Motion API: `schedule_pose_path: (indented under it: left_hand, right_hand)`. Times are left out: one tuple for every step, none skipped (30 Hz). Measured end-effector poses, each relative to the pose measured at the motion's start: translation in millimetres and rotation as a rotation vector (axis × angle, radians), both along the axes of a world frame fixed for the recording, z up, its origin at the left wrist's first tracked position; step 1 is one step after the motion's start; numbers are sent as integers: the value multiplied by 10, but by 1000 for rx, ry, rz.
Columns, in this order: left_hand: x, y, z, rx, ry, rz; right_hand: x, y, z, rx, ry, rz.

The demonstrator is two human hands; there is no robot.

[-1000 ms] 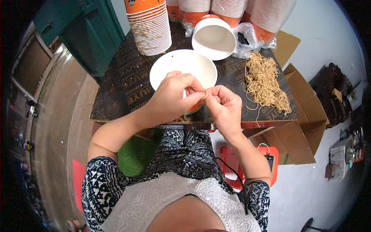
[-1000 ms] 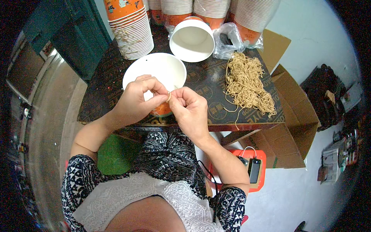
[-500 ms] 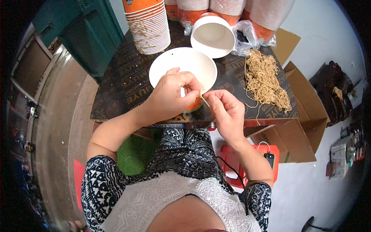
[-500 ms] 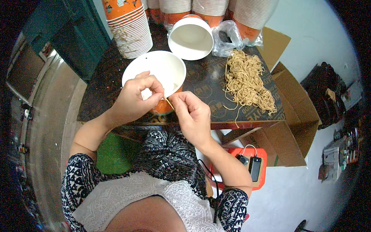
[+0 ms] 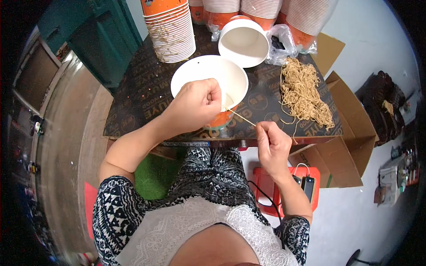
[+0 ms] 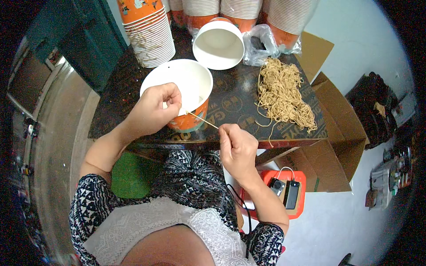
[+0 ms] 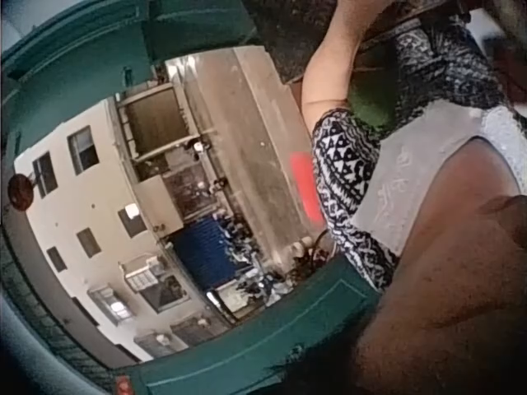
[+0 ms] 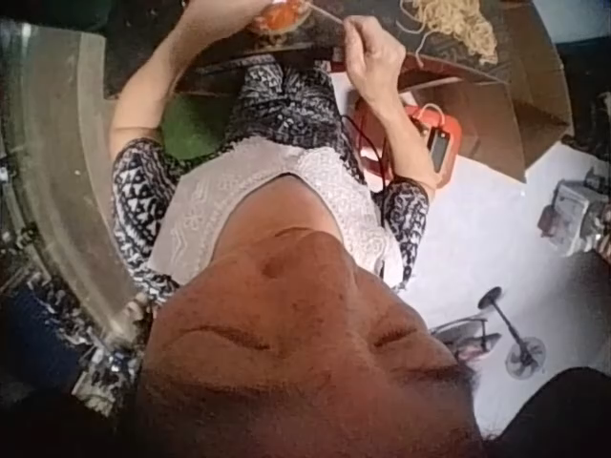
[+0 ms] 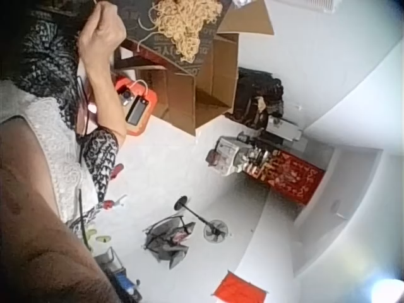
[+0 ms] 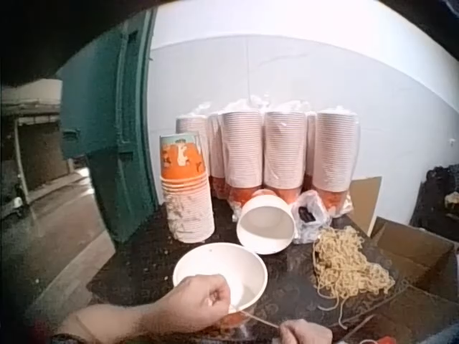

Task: Secure rubber bands around the rims of paper bowls for packaging and organization.

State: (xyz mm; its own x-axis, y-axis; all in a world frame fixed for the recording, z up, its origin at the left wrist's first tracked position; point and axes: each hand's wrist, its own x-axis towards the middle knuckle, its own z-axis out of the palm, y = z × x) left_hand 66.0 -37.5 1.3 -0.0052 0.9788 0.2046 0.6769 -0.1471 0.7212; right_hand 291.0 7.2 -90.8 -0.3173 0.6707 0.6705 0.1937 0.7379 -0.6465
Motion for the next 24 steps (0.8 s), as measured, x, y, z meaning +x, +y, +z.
schedule_pose_path:
  left_hand:
    - [-49,19,25,-43,-14,-33]
    - [-160,64,96,-36,-30,-81]
    - [-314,114,201,-27,-46,-129]
    - [-538,191,160,210,88,-159]
    - [-748,308,185,339,325,-118]
    - [-917,424,136,446,541,-137]
    - [-1041,493,64,547,761,-155]
    - [-1091,508,5,395,796,-158]
    - [-1159,500,-47,365,852,-199]
    - [-1231,469,-85,334,907,-239]
    - [-1224,416,-68,278,859,-251]
    - [-1223,336,-29,281,860,-252]
    - [-1218,242,33,274,912,-222]
    - [-1206,131,85,268,965,-186]
    - [-1172,41,85,307,919,-156]
    - [-1108,-35,115,330,895,-188]
    - [-1006,-100,157,352,870,-222]
    - [-880,-142,170,447,881,-257]
    - [-772,-155,123,449,864,-293]
    - [-652,-176,76,450,850,-327]
    - [-503,-176,6,587,865,-357]
    - [-321,-247,-17,543,909,-319]
    - [-108,-287,-6,501,951,-287]
    - [23,-288,-90,509,918,-233]
  right_hand:
    - [16,15,2,-107,6,26]
    - [39,44,-6,-215,12,50]
    - [65,94,-60,-220,28,54]
    - [75,108,-45,-255,19,80]
    - [98,118,-27,-290,7,99]
    - [130,150,-47,-351,-5,133]
    - [159,178,-31,-341,-7,143]
    - [202,201,-8,-399,-32,187]
    - [239,222,15,-456,-57,232]
    - [279,239,27,-537,-53,261]
    - [338,256,49,-548,-17,290]
    - [375,271,69,-561,18,326]
    - [431,232,149,-647,39,319]
    - [469,223,171,-639,73,312]
    - [496,217,187,-634,108,301]
    - [502,197,224,-612,159,294]
    - [497,181,267,-581,194,281]
    - [488,169,308,-550,227,270]
    - [502,183,336,-540,241,276]
    - [456,171,375,-517,304,265]
    - [387,153,417,-496,365,254]
    - [346,147,452,-471,402,276]
    - [322,132,477,-451,398,279]
    - [268,109,509,-432,391,298]
